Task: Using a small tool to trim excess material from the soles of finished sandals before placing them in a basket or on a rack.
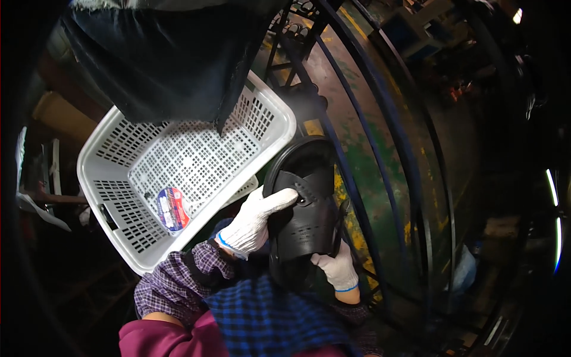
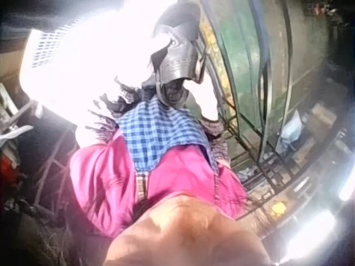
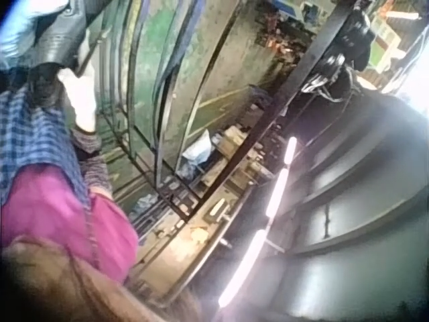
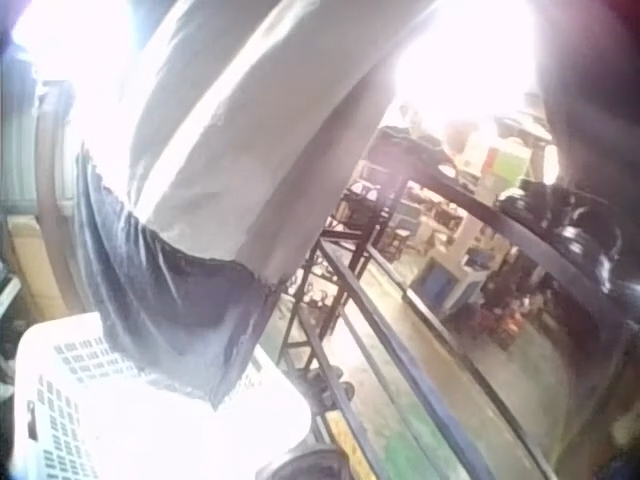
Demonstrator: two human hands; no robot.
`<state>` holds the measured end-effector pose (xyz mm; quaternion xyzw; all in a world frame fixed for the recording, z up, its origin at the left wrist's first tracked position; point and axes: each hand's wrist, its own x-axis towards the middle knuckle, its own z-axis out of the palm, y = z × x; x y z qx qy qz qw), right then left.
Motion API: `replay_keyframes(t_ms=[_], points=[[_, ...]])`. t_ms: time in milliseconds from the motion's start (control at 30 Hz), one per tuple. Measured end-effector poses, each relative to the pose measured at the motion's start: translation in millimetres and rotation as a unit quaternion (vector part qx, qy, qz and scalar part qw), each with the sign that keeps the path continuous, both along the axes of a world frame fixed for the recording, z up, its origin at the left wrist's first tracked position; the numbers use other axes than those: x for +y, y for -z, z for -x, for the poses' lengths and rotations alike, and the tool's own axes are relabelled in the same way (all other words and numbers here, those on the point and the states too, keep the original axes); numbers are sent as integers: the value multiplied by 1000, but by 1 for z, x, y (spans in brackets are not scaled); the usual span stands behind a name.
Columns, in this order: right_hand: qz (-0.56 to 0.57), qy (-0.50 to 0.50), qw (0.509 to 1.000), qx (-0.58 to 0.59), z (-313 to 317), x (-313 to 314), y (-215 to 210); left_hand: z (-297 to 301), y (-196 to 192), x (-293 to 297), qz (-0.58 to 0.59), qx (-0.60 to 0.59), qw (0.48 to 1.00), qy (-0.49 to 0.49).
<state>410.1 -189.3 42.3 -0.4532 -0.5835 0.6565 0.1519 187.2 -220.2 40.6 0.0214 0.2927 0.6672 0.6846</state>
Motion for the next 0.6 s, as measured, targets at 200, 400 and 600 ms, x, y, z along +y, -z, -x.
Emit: replay_keyframes(t_ms=[200,400,600], points=[[-265,-101,951,-126,-1,26,-48,-1,4,-4,32,65,996,-44],[-449,-222,842,-201,51,38,-114,-4,-10,5,33,150,986,-58],[-498,-267,778,-276,69,46,-103,-2,-15,4,41,203,977,-49]])
